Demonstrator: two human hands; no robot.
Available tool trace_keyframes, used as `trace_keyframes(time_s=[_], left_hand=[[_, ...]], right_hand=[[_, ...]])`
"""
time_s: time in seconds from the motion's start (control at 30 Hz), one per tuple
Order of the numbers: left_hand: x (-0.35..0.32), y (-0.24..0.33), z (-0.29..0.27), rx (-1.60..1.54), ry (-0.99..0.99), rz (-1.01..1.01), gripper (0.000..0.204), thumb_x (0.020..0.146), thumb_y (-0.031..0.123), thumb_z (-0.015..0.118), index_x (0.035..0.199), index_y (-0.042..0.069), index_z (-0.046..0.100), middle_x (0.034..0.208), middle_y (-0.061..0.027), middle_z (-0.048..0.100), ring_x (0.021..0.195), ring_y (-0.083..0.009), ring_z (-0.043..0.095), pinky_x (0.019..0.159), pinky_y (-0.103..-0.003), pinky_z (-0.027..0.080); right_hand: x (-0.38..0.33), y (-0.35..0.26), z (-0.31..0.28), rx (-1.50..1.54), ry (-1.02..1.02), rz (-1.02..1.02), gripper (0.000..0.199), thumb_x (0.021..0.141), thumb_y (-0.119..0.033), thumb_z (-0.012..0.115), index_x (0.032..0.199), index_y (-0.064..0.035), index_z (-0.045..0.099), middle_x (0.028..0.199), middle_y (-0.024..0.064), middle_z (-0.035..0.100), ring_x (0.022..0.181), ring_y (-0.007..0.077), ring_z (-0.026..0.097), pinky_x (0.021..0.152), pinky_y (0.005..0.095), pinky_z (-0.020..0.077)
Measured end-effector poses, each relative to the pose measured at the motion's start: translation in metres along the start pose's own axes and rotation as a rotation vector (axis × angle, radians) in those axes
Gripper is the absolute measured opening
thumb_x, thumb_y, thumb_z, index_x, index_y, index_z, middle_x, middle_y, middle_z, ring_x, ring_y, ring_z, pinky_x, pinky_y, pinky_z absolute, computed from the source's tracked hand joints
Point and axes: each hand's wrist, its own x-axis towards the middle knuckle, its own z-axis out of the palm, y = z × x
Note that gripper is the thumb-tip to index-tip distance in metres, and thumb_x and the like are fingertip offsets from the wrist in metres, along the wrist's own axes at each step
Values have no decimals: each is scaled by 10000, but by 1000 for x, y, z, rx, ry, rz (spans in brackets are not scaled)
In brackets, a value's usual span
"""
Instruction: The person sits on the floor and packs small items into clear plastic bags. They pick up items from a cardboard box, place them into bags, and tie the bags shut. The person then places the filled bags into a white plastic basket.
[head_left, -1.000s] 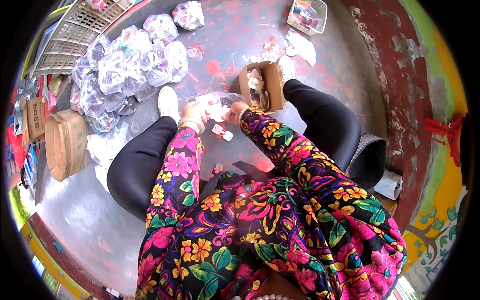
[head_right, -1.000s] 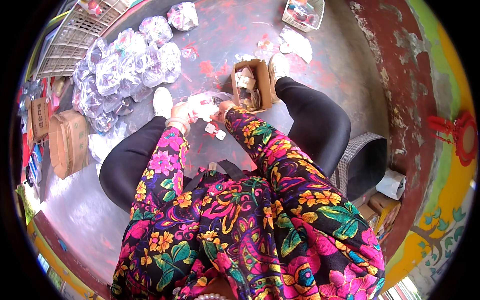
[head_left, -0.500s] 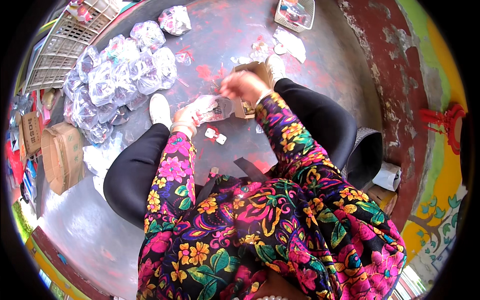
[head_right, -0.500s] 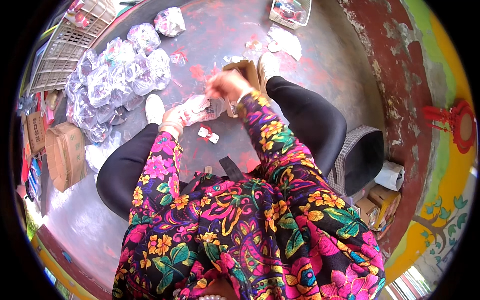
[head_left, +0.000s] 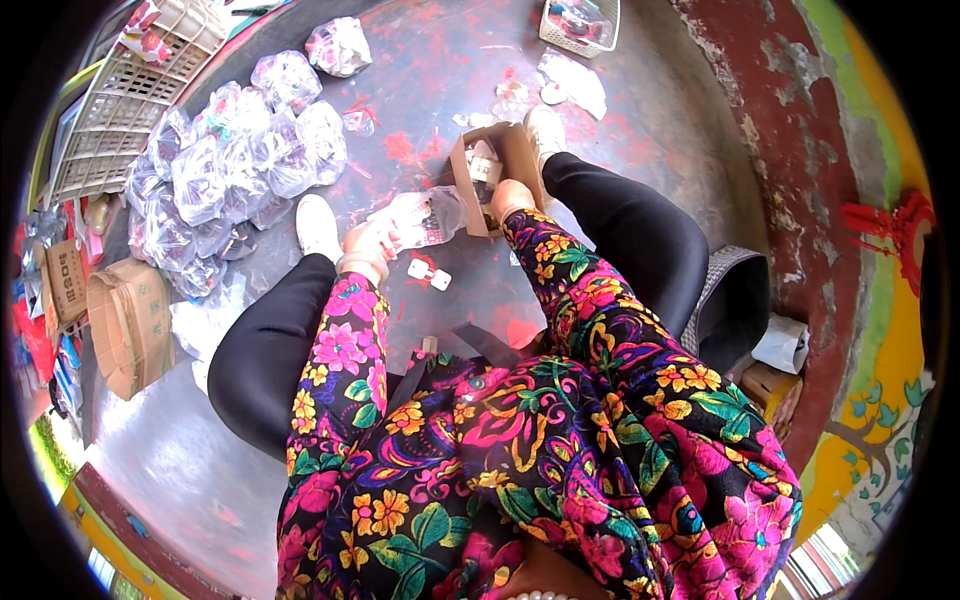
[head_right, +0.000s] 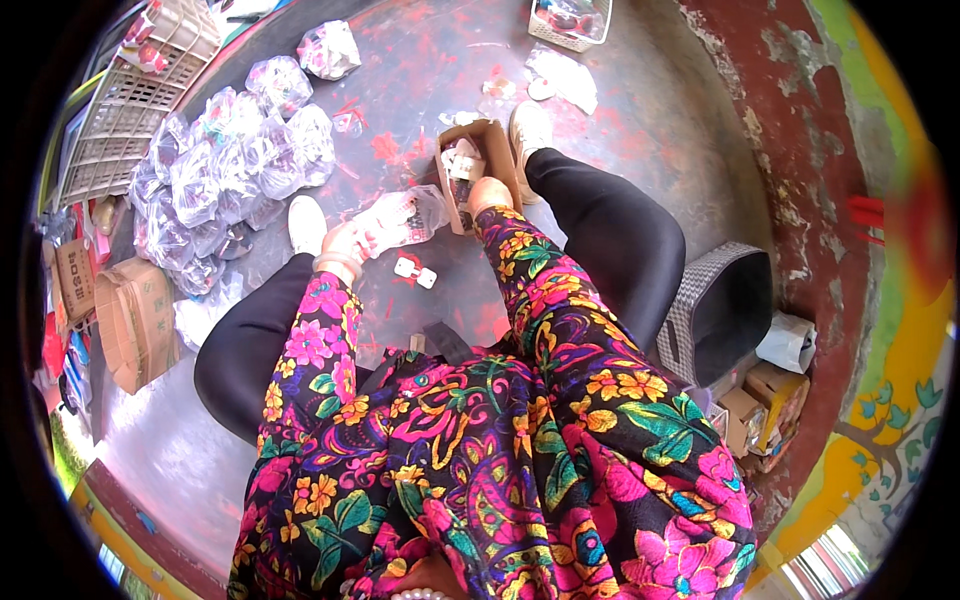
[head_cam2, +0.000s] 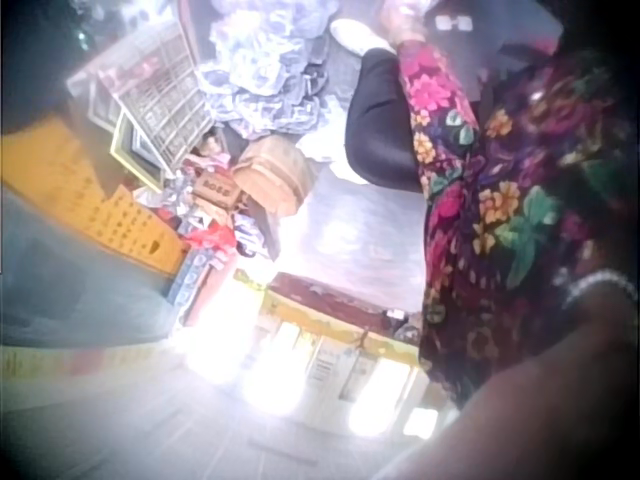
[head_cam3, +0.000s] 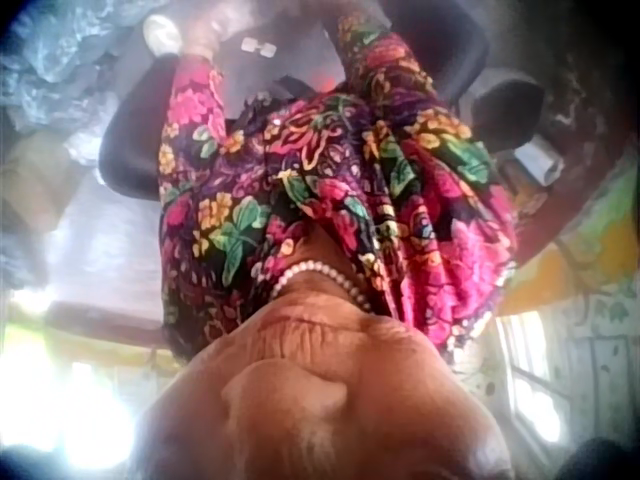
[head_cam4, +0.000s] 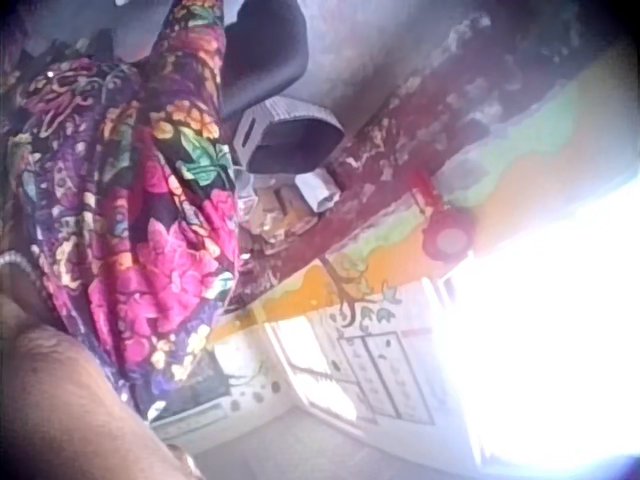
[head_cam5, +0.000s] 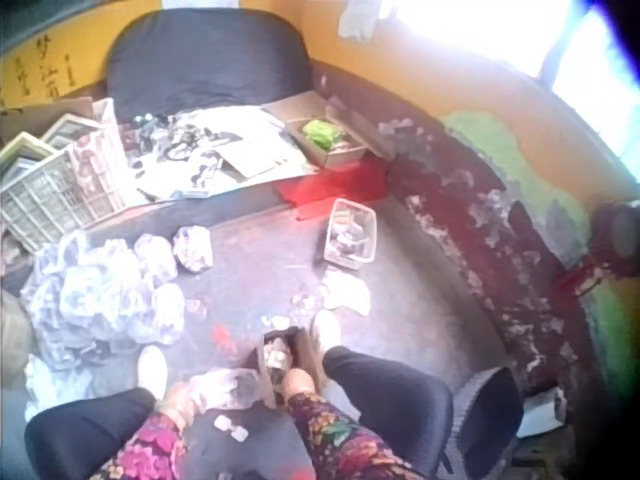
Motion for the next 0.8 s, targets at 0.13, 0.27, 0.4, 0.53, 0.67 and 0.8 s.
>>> trace_keyframes(time_s=[0.13, 0.27, 0.4, 0.53, 0.67, 0.8], left_hand=[[-2, -3, -4, -3, -29, 9, 239, 856, 189, 400, 1009, 14, 456, 727, -112, 592, 553, -186, 571, 413, -256, 425], [-8, -1, -1, -2, -21, 16, 254, 857, 196, 399, 1023, 9, 441, 737, -119, 595, 561, -184, 576, 421, -254, 429], [-7, -2, -3, 0, -13, 13, 262, 859, 198, 399, 1032, 5, 441, 743, -121, 600, 562, -187, 581, 418, -255, 429], [-1, -3, -4, -5, -9, 3, 227, 855, 180, 402, 983, 9, 476, 717, -114, 593, 549, -185, 567, 410, -251, 421], [-3, -1, -3, -22, 26, 28, 212, 847, 162, 404, 929, 5, 519, 675, -108, 587, 519, -184, 551, 392, -246, 406], [-2, 0, 1, -42, 21, 17, 209, 837, 162, 424, 900, 5, 548, 662, -106, 586, 495, -182, 544, 362, -243, 382]], right_hand=[[-2, -3, 3, 15, 11, 24, 161, 734, -127, 542, 814, -42, 653, 855, 146, 630, 837, 247, 614, 723, 332, 494], [6, 3, 8, -25, 18, 6, 158, 733, -117, 559, 842, -44, 647, 872, 147, 625, 838, 251, 612, 718, 334, 495], [-1, 0, -6, 41, 46, 31, 146, 737, -111, 562, 839, -46, 644, 880, 144, 624, 853, 256, 608, 725, 341, 493], [-8, -11, -24, 49, 101, 46, 152, 728, -126, 576, 834, -42, 645, 901, 148, 620, 869, 275, 601, 741, 349, 489], [-14, -23, -63, 138, 227, 53, 176, 717, -154, 575, 811, -26, 652, 875, 167, 621, 880, 282, 596, 726, 358, 488], [-1, 6, -92, 673, -59, -146, 52, 717, -31, 514, 748, -9, 550, 653, 89, 593, 533, 168, 611, 379, 253, 434]])
